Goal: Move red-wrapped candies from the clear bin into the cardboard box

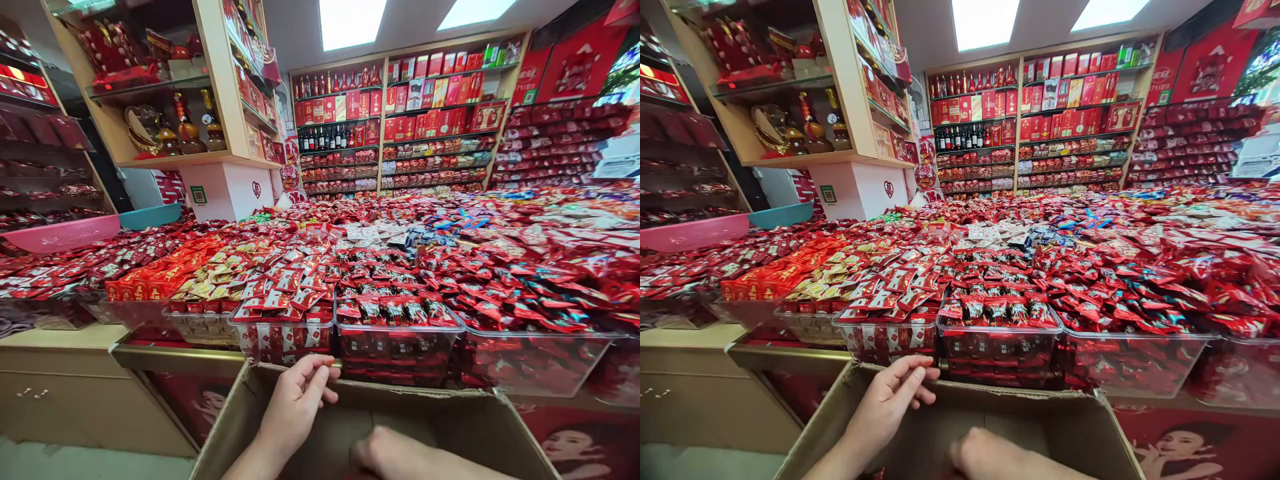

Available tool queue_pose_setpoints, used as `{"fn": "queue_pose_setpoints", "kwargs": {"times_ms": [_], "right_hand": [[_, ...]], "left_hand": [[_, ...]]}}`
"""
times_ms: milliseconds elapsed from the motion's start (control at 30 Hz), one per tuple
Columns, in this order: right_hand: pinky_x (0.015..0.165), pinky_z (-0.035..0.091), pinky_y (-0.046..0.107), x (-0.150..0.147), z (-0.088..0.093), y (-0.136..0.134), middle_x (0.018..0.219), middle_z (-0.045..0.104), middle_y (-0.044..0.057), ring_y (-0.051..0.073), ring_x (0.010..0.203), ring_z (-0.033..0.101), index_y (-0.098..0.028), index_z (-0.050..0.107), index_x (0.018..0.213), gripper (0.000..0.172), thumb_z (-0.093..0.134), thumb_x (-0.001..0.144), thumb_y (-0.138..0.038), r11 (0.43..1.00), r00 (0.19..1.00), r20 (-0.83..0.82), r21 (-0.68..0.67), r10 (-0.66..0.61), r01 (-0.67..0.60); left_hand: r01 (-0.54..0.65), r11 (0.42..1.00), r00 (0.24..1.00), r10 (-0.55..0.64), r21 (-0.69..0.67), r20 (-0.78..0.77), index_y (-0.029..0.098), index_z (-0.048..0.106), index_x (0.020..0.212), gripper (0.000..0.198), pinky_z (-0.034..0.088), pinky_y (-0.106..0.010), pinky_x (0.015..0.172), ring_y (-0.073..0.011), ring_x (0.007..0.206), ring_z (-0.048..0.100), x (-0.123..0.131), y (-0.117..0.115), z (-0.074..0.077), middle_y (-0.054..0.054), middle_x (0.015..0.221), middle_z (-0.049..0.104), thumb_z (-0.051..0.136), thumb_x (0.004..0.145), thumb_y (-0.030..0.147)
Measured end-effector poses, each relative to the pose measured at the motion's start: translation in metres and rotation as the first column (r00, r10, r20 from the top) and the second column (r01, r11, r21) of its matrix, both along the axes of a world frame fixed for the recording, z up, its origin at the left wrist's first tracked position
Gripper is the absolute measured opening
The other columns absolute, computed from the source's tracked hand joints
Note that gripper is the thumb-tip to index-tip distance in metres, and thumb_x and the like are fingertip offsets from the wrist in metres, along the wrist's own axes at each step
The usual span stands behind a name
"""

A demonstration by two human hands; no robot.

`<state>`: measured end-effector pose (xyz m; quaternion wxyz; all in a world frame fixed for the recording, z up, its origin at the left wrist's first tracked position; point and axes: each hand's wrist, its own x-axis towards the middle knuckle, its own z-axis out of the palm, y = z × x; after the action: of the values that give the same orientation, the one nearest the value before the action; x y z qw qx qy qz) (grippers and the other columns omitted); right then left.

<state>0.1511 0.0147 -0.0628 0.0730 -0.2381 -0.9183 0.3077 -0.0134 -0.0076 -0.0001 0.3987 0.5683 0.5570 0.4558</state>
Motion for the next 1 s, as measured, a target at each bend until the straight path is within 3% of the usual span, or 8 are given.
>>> {"fn": "queue_pose_setpoints", "kwargs": {"times_ms": [67, 167, 233, 300, 433, 600, 767, 1000], "right_hand": [[0.046, 0.036, 0.020, 0.004, 0.015, 0.002, 0.062, 0.059, 0.002, 0.009, 0.051, 0.047, -0.015, 0.059, 0.072, 0.015, 0.049, 0.077, -0.025, 0.993, 0.976, -0.185, -0.065, -0.112, 0.101], [0.049, 0.036, 0.021, 0.009, 0.033, 0.003, 0.061, 0.056, 0.002, 0.009, 0.053, 0.046, -0.014, 0.055, 0.069, 0.022, 0.047, 0.078, -0.033, 0.932, 0.837, -0.435, -0.286, -0.333, 0.222], [0.048, 0.036, 0.021, 0.011, 0.038, 0.004, 0.058, 0.053, 0.001, 0.009, 0.051, 0.044, -0.014, 0.051, 0.067, 0.026, 0.048, 0.077, -0.038, 0.855, 0.750, -0.477, -0.466, -0.458, 0.226], [0.046, 0.035, 0.021, 0.012, 0.038, 0.006, 0.057, 0.049, -0.001, 0.008, 0.049, 0.041, -0.015, 0.048, 0.066, 0.028, 0.051, 0.075, -0.041, 0.789, 0.698, -0.477, -0.578, -0.534, 0.209], [0.048, 0.035, 0.020, 0.015, 0.037, 0.009, 0.058, 0.050, -0.001, 0.007, 0.050, 0.041, -0.014, 0.049, 0.065, 0.029, 0.055, 0.072, -0.041, 0.777, 0.655, -0.505, -0.593, -0.563, 0.211], [0.045, 0.036, 0.020, 0.016, 0.040, 0.010, 0.055, 0.050, -0.002, 0.007, 0.047, 0.045, -0.014, 0.047, 0.063, 0.033, 0.055, 0.070, -0.046, 0.713, 0.651, -0.471, -0.683, -0.595, 0.158], [0.044, 0.036, 0.019, 0.013, 0.039, 0.008, 0.056, 0.049, -0.003, 0.006, 0.046, 0.043, -0.014, 0.047, 0.066, 0.032, 0.057, 0.069, -0.045, 0.706, 0.656, -0.474, -0.696, -0.588, 0.129], [0.044, 0.038, 0.019, 0.015, 0.035, 0.006, 0.056, 0.051, -0.002, 0.006, 0.046, 0.046, -0.014, 0.049, 0.065, 0.027, 0.056, 0.072, -0.040, 0.744, 0.615, -0.528, -0.650, -0.586, 0.151]], "left_hand": [[0.024, 0.999, 0.996, -0.021, -0.030, 0.092, 0.017, 0.057, 0.097, 0.031, 0.045, -0.025, 0.058, -0.0175, 0.069, 0.065, 0.000, -0.002, 0.004, -0.009, 0.090, 0.068, 0.042, 0.081, 0.039], [0.122, 0.986, 0.978, -0.100, -0.117, 0.181, 0.015, 0.059, 0.096, 0.043, 0.045, -0.027, 0.058, -0.0186, 0.069, 0.064, 0.002, -0.005, 0.009, -0.009, 0.087, 0.069, 0.036, 0.081, 0.049], [0.214, 0.962, 0.960, -0.175, -0.170, 0.220, 0.014, 0.061, 0.095, 0.047, 0.045, -0.025, 0.056, -0.0187, 0.069, 0.063, 0.005, -0.008, 0.009, -0.008, 0.080, 0.070, 0.033, 0.082, 0.050], [0.290, 0.937, 0.943, -0.246, -0.193, 0.224, 0.014, 0.062, 0.095, 0.040, 0.043, -0.023, 0.054, -0.0174, 0.068, 0.061, 0.009, -0.010, 0.008, -0.005, 0.075, 0.069, 0.042, 0.080, 0.046], [0.320, 0.918, 0.941, -0.278, -0.235, 0.194, 0.017, 0.058, 0.103, 0.035, 0.042, -0.021, 0.051, -0.0143, 0.062, 0.060, 0.015, -0.012, 0.003, -0.002, 0.077, 0.068, 0.061, 0.071, 0.031], [0.358, 0.907, 0.931, -0.329, -0.222, 0.157, 0.019, 0.056, 0.109, 0.036, 0.044, -0.022, 0.059, -0.0147, 0.068, 0.061, 0.016, -0.011, -0.001, -0.003, 0.088, 0.068, 0.059, 0.074, 0.023], [0.342, 0.932, 0.936, -0.325, -0.121, 0.135, 0.019, 0.060, 0.105, 0.031, 0.044, -0.028, 0.073, -0.0199, 0.082, 0.059, 0.021, -0.011, 0.003, -0.003, 0.087, 0.069, 0.054, 0.077, 0.029], [0.310, 0.942, 0.949, -0.297, -0.130, 0.109, 0.020, 0.068, 0.090, 0.029, 0.040, -0.021, 0.049, -0.0145, 0.057, 0.053, 0.027, -0.013, 0.006, -0.001, 0.068, 0.067, 0.047, 0.079, 0.037]]}}
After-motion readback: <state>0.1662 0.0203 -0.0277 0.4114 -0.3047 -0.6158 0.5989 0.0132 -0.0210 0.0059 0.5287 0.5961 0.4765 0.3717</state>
